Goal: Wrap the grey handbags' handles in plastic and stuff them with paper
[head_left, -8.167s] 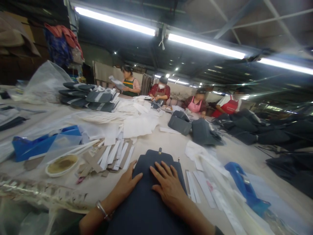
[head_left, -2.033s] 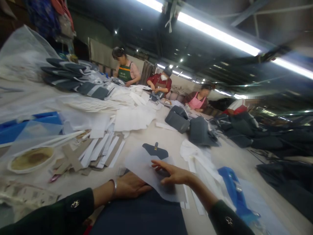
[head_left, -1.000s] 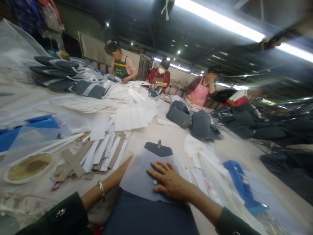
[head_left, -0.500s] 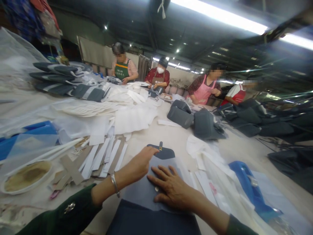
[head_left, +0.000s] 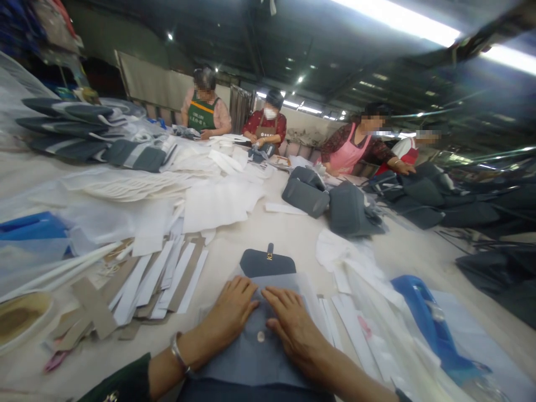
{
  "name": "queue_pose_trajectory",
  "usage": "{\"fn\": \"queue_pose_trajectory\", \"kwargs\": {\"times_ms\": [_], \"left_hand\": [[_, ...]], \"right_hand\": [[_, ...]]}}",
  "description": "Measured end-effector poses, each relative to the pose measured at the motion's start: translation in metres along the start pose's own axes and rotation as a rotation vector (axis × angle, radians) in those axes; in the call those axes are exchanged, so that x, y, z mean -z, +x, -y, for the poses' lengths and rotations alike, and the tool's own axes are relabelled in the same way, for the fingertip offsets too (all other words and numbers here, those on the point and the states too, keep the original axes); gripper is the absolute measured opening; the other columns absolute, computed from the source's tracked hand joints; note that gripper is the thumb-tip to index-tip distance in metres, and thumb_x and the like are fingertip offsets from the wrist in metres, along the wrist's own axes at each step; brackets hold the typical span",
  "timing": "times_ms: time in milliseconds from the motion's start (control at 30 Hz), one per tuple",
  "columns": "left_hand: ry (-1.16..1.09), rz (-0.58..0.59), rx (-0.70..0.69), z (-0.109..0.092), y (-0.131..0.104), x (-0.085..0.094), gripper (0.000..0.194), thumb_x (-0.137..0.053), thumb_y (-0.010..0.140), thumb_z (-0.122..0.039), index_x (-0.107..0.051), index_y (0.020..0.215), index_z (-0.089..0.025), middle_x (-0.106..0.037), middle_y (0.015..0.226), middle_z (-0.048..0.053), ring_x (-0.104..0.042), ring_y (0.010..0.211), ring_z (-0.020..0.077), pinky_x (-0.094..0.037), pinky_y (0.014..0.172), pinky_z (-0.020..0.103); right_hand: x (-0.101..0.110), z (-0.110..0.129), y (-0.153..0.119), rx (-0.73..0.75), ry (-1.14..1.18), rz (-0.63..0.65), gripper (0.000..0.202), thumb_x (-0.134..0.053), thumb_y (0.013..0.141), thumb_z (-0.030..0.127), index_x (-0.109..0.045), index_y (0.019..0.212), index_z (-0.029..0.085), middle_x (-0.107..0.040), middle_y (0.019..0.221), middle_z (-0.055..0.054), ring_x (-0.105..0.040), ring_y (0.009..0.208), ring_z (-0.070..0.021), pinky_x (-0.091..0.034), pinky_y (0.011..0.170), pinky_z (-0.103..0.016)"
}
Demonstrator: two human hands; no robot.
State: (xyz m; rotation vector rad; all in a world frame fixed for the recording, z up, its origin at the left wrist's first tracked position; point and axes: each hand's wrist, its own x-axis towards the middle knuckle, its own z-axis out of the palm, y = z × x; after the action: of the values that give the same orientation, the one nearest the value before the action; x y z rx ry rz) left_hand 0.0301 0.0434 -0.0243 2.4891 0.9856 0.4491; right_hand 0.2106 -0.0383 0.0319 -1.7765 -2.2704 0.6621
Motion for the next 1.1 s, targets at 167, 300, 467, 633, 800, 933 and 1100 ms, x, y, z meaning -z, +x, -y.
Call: {"fn": "queue_pose_trajectory", "kwargs": {"times_ms": [167, 300, 467, 633, 800, 933, 1100], "left_hand": [[0.108, -0.023, 0.026, -0.004, 0.001, 0.010, 0.029, -0.056, 0.092, -0.040, -0.061, 0.111, -0.019, -0.059, 0.111, 0.009, -0.049, 0.108, 0.0295, -0.038, 0.097, 0.050], [0.130, -0.017, 0.011, -0.003, -0.001, 0.013, 0.034, -0.059, 0.089, -0.045, -0.061, 0.110, -0.018, -0.058, 0.111, 0.010, -0.049, 0.107, 0.0297, -0.036, 0.098, 0.049], [0.152, -0.012, 0.019, -0.002, -0.002, 0.016, 0.039, -0.058, 0.088, -0.051, -0.061, 0.106, -0.017, -0.058, 0.109, 0.012, -0.050, 0.105, 0.0307, -0.038, 0.096, 0.049], [0.163, 0.012, 0.063, -0.002, -0.003, 0.023, 0.041, -0.060, 0.085, -0.054, -0.060, 0.103, -0.017, -0.058, 0.109, 0.012, -0.050, 0.104, 0.0323, -0.041, 0.090, 0.049], [0.116, 0.053, 0.099, -0.002, 0.000, 0.029, 0.044, -0.062, 0.082, -0.056, -0.059, 0.104, -0.018, -0.059, 0.111, 0.011, -0.050, 0.107, 0.0329, -0.041, 0.091, 0.050], [0.050, 0.088, 0.144, 0.000, 0.004, 0.029, 0.047, -0.067, 0.078, -0.057, -0.057, 0.103, -0.017, -0.058, 0.111, 0.010, -0.050, 0.108, 0.0334, -0.041, 0.092, 0.051], [0.007, 0.082, 0.179, 0.006, 0.002, 0.021, 0.051, -0.069, 0.075, -0.059, -0.058, 0.101, -0.016, -0.057, 0.112, 0.012, -0.049, 0.110, 0.0349, -0.039, 0.095, 0.053]], "right_hand": [[-0.007, 0.001, 0.005, -0.145, -0.122, -0.075, 0.049, -0.052, 0.090, 0.013, -0.047, 0.139, 0.011, -0.053, 0.136, -0.015, -0.045, 0.124, -0.0308, -0.035, 0.107, -0.049], [0.005, 0.002, 0.011, -0.095, -0.260, 0.021, 0.046, -0.059, 0.090, 0.022, -0.051, 0.134, 0.010, -0.057, 0.128, -0.016, -0.050, 0.116, -0.0328, -0.039, 0.100, -0.049], [0.027, -0.001, 0.023, -0.051, -0.365, 0.150, 0.040, -0.067, 0.085, 0.041, -0.062, 0.112, 0.010, -0.060, 0.115, -0.016, -0.055, 0.107, -0.0322, -0.041, 0.095, -0.048], [0.031, -0.008, 0.025, -0.133, -0.346, 0.147, 0.047, -0.067, 0.081, 0.053, -0.061, 0.106, 0.013, -0.059, 0.117, -0.016, -0.054, 0.108, -0.0339, -0.040, 0.093, -0.050], [0.024, -0.017, 0.019, -0.148, -0.282, 0.093, 0.048, -0.066, 0.081, 0.056, -0.059, 0.107, 0.016, -0.059, 0.115, -0.013, -0.052, 0.109, -0.0329, -0.039, 0.093, -0.051], [0.019, -0.027, 0.019, -0.148, -0.197, 0.037, 0.049, -0.073, 0.074, 0.056, -0.059, 0.101, 0.017, -0.060, 0.107, -0.009, -0.053, 0.104, -0.0294, -0.037, 0.092, -0.048], [0.014, -0.031, 0.020, -0.153, -0.148, -0.029, 0.049, -0.080, 0.067, 0.053, -0.059, 0.094, 0.018, -0.059, 0.105, -0.007, -0.052, 0.102, -0.0286, -0.036, 0.091, -0.046]]}}
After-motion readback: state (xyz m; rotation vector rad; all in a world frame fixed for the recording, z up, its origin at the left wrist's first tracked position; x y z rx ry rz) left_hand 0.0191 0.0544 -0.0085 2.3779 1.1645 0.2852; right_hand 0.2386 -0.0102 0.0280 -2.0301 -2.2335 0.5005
